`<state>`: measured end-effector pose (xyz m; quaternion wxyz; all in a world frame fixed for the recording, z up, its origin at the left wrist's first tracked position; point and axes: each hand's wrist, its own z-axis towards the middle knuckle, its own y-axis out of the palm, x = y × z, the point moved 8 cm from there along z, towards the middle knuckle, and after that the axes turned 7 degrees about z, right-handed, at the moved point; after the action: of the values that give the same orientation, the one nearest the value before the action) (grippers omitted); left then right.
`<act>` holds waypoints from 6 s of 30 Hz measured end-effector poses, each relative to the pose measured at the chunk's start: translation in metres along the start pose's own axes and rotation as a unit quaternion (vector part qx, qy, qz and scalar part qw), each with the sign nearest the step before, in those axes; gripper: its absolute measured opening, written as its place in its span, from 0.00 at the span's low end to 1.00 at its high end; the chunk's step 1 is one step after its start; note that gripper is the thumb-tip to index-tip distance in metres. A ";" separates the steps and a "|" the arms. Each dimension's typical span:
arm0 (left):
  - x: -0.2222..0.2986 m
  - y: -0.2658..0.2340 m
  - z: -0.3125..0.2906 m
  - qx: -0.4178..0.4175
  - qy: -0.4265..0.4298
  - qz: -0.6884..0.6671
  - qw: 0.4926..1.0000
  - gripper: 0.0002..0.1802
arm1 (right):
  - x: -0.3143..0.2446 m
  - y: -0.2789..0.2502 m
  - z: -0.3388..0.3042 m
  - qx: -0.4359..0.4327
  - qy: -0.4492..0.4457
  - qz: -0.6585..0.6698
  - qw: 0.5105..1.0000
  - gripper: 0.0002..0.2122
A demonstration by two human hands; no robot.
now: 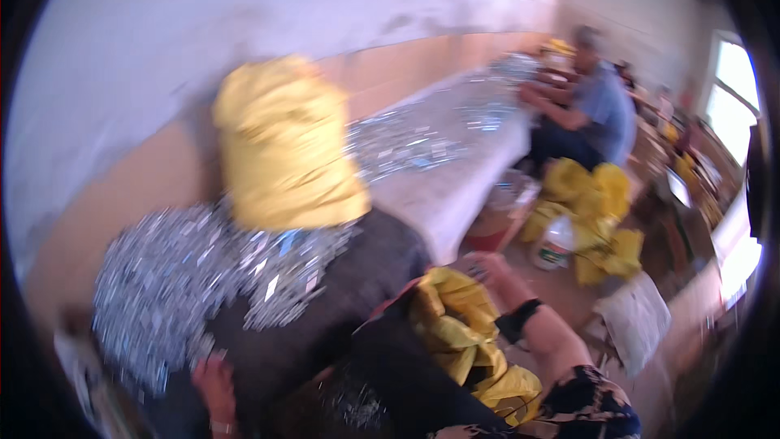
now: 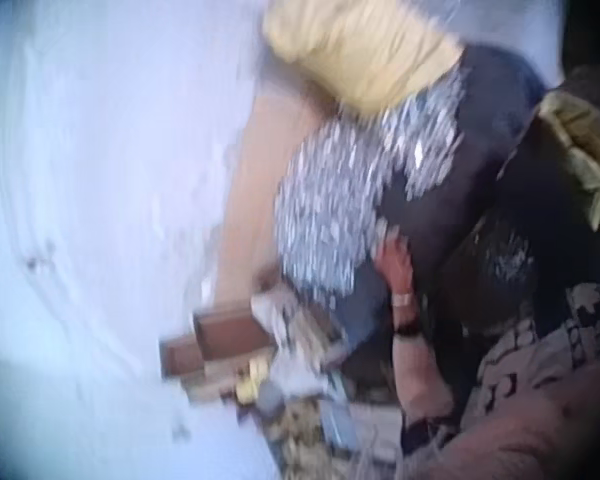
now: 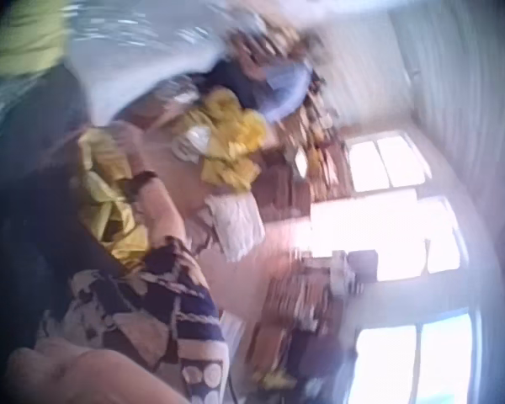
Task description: Sorting metal bolts and assembling washers onto them in a warehouse setting.
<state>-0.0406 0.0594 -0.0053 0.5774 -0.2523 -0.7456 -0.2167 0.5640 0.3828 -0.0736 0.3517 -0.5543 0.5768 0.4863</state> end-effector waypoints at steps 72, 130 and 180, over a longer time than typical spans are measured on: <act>0.008 -0.003 -0.026 -0.166 -0.104 -0.161 0.967 0.15 | 0.034 0.522 -0.104 -0.357 -0.093 -0.015 0.929 0.08; 0.002 0.016 -0.027 -0.186 -0.107 -0.205 0.955 0.13 | 0.011 0.556 -0.051 -0.347 -0.082 -0.340 0.870 0.10; -0.016 0.018 0.006 -0.138 -0.094 -0.360 0.918 0.13 | 0.007 0.553 -0.182 -0.403 -0.409 -0.200 0.794 0.04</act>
<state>-0.0303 0.0749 -0.0218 0.3468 -0.0639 -0.7998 -0.4857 0.0443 0.1595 0.0651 0.3891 -0.4984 0.0073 0.7747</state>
